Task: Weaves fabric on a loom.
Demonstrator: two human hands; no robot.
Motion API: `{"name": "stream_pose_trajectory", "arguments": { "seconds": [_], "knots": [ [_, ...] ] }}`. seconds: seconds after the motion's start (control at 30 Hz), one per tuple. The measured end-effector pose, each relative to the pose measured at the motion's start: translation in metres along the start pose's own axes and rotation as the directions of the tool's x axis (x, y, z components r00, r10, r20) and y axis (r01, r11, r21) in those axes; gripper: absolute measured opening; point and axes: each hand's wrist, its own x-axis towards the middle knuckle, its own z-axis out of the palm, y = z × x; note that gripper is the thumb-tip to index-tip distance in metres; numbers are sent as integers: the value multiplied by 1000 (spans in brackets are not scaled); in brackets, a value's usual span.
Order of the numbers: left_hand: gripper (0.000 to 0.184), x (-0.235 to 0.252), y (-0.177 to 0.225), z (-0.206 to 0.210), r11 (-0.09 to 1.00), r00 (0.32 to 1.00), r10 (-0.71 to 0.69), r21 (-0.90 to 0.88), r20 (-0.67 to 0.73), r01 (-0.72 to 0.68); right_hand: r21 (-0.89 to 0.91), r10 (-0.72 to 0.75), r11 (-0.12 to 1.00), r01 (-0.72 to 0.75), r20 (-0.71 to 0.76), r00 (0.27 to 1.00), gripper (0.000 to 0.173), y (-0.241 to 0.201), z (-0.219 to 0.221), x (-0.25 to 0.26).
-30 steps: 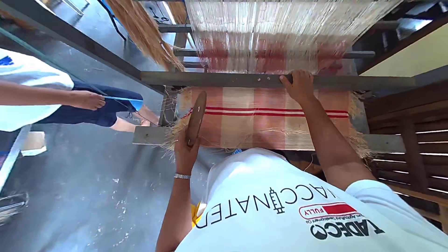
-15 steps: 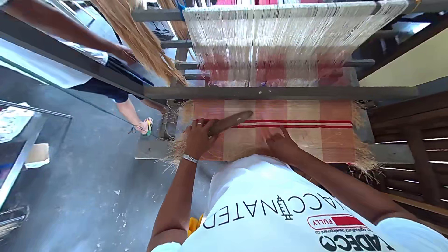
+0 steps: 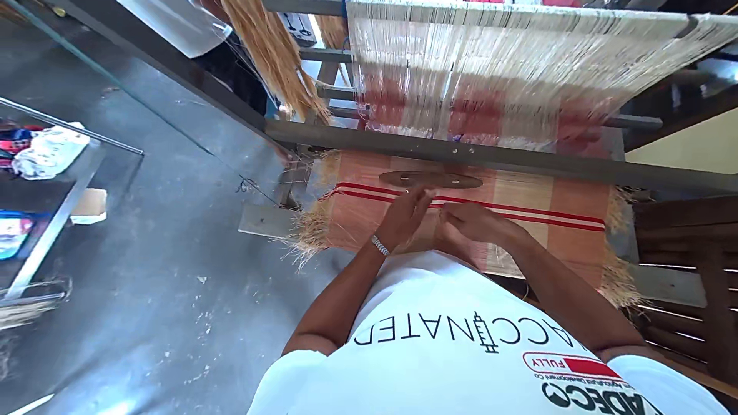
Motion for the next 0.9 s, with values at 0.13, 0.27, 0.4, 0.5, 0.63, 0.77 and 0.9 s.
{"name": "stream_pose_trajectory", "arguments": {
  "seconds": [0.13,0.27,0.4,0.5,0.63,0.77,0.9],
  "knots": [
    [41,-39,-19,-5,975,967,-150,-131,204,179,183,-52,978,95,-228,972,33,3,-17,20],
    [32,-50,-13,-57,983,981,-180,34,-70,182,250,-194,937,243,-204,960,26,8,-51,23],
    [26,-49,-14,-116,963,968,-87,230,-234,142,242,-142,956,167,-117,983,20,8,-89,6],
    [24,-46,-23,-128,930,973,-37,347,-229,117,316,-153,926,207,-187,970,25,13,-101,-7],
    [69,-36,-12,-113,861,982,-21,495,-190,115,286,-116,942,177,-216,969,28,14,-103,-12],
    [90,-7,27,-78,865,957,248,479,-153,-148,223,-142,958,180,-174,974,28,7,-99,-10],
    [43,15,42,-43,941,966,221,291,-132,-176,190,-234,946,263,-163,958,27,-6,-98,-10]
  ]
}}
